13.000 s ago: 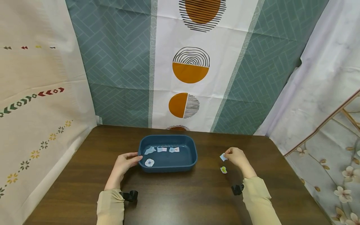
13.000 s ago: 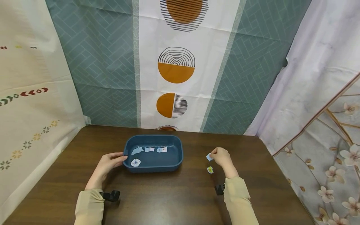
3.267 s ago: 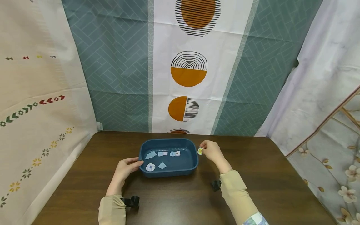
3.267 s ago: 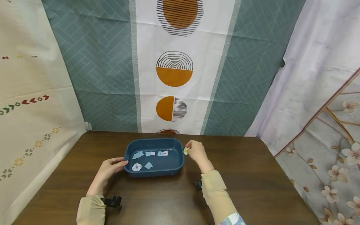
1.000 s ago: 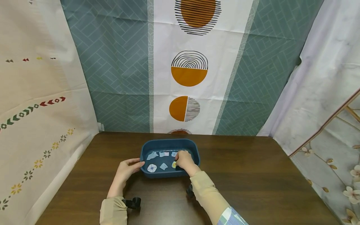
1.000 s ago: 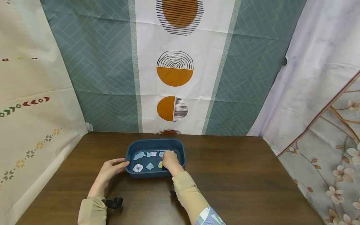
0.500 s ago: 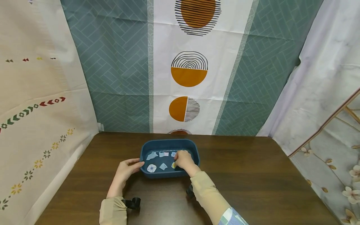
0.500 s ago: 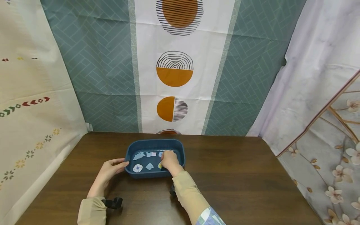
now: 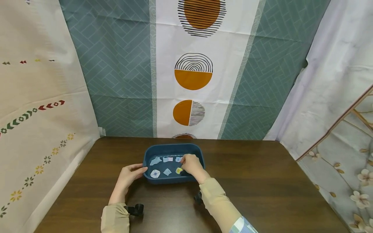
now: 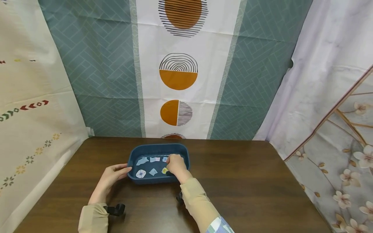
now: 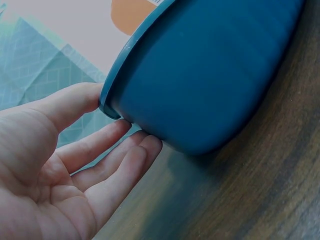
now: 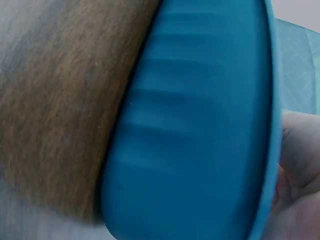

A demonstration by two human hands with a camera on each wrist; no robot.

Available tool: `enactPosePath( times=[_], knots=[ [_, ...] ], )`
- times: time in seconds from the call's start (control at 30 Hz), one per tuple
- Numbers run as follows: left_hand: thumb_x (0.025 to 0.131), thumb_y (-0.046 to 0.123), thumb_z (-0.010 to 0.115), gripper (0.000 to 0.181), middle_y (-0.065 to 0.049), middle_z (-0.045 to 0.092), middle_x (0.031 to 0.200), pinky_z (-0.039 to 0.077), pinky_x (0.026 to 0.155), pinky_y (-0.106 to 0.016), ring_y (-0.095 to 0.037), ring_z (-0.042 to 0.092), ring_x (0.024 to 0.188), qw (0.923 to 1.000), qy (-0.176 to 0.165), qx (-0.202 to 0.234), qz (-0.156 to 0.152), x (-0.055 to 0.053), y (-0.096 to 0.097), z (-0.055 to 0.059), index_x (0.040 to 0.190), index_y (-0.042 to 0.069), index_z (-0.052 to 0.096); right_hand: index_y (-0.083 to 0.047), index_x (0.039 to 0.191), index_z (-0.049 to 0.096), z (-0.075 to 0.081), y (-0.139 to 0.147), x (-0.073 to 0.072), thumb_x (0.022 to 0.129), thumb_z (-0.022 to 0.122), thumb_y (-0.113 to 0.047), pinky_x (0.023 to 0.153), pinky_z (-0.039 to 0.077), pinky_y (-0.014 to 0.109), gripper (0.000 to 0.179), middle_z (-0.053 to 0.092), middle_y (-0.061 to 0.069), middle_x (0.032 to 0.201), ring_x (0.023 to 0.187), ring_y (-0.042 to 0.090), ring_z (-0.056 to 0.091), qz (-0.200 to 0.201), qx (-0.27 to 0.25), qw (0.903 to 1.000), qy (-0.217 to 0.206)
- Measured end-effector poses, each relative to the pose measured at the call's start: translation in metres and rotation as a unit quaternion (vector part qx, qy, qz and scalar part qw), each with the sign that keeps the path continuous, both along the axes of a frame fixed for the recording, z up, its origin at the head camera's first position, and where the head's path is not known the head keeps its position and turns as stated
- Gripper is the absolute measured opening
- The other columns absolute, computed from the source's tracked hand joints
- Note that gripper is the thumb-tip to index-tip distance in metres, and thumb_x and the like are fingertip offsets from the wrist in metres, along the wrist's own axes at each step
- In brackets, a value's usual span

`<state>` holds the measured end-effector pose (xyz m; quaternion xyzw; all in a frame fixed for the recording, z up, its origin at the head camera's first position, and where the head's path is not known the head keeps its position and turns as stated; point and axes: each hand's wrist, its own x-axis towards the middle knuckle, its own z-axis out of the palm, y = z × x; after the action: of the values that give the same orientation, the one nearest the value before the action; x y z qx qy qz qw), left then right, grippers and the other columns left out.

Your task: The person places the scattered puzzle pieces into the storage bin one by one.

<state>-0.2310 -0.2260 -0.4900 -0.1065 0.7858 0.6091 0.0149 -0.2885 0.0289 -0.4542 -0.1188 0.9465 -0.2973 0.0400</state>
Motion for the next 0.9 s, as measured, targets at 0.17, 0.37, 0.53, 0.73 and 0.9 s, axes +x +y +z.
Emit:
enactPosePath(
  times=[0.17, 0.37, 0.53, 0.73, 0.9],
  knots=[
    [0.091, 0.026, 0.069, 0.055, -0.031, 0.054, 0.134, 0.051, 0.099, -0.045, -0.027, 0.07, 0.102, 1.0, 0.001, -0.006, -0.001, -0.001, -0.003, 0.001, 0.13, -0.01, 0.056, 0.0, 0.095, 0.069, 0.005, 0.002, 0.003, 0.084, 0.072, -0.003, 0.074, 0.058, 0.037, 0.012, 0.068, 0.012, 0.088, 0.077, 0.022, 0.061, 0.01, -0.008, 0.9997, 0.02],
    [0.091, 0.023, 0.07, 0.052, -0.032, 0.056, 0.132, 0.056, 0.091, -0.039, -0.025, 0.071, 0.097, 0.9997, 0.012, -0.023, -0.001, -0.002, -0.005, 0.004, 0.128, -0.011, 0.057, -0.001, 0.095, 0.07, 0.011, 0.005, 0.009, 0.085, 0.072, -0.006, 0.076, 0.059, 0.037, 0.011, 0.07, 0.012, 0.09, 0.081, 0.023, 0.065, 0.023, -0.009, 0.9987, 0.044],
    [0.091, 0.022, 0.069, 0.05, -0.032, 0.06, 0.125, 0.058, 0.085, -0.042, -0.032, 0.071, 0.095, 0.9928, 0.04, -0.113, 0.001, 0.0, -0.006, 0.011, 0.128, -0.01, 0.057, -0.002, 0.102, 0.07, 0.016, 0.009, 0.013, 0.087, 0.072, -0.011, 0.082, 0.058, 0.039, 0.017, 0.072, 0.013, 0.097, 0.09, 0.026, 0.067, 0.029, -0.003, 0.9978, 0.059],
    [0.092, 0.018, 0.066, 0.063, -0.03, 0.054, 0.135, 0.048, 0.095, -0.056, -0.044, 0.058, 0.118, 0.9769, 0.077, -0.195, 0.043, -0.004, -0.002, 0.021, 0.144, -0.004, 0.038, -0.003, 0.115, 0.066, 0.024, 0.017, 0.02, 0.09, 0.07, -0.018, 0.093, 0.054, 0.047, 0.029, 0.069, 0.015, 0.116, 0.11, 0.032, 0.064, 0.022, -0.014, 0.997, 0.073],
    [0.09, 0.014, 0.065, 0.071, -0.031, 0.036, 0.148, 0.035, 0.106, -0.065, -0.05, 0.039, 0.132, 0.9709, 0.101, -0.211, 0.051, -0.011, 0.009, 0.028, 0.149, -0.002, 0.029, -0.004, 0.124, 0.063, 0.027, 0.025, 0.025, 0.092, 0.068, -0.024, 0.102, 0.047, 0.051, 0.039, 0.064, 0.015, 0.127, 0.122, 0.036, 0.056, 0.009, -0.013, 0.9945, 0.104]
  ],
)
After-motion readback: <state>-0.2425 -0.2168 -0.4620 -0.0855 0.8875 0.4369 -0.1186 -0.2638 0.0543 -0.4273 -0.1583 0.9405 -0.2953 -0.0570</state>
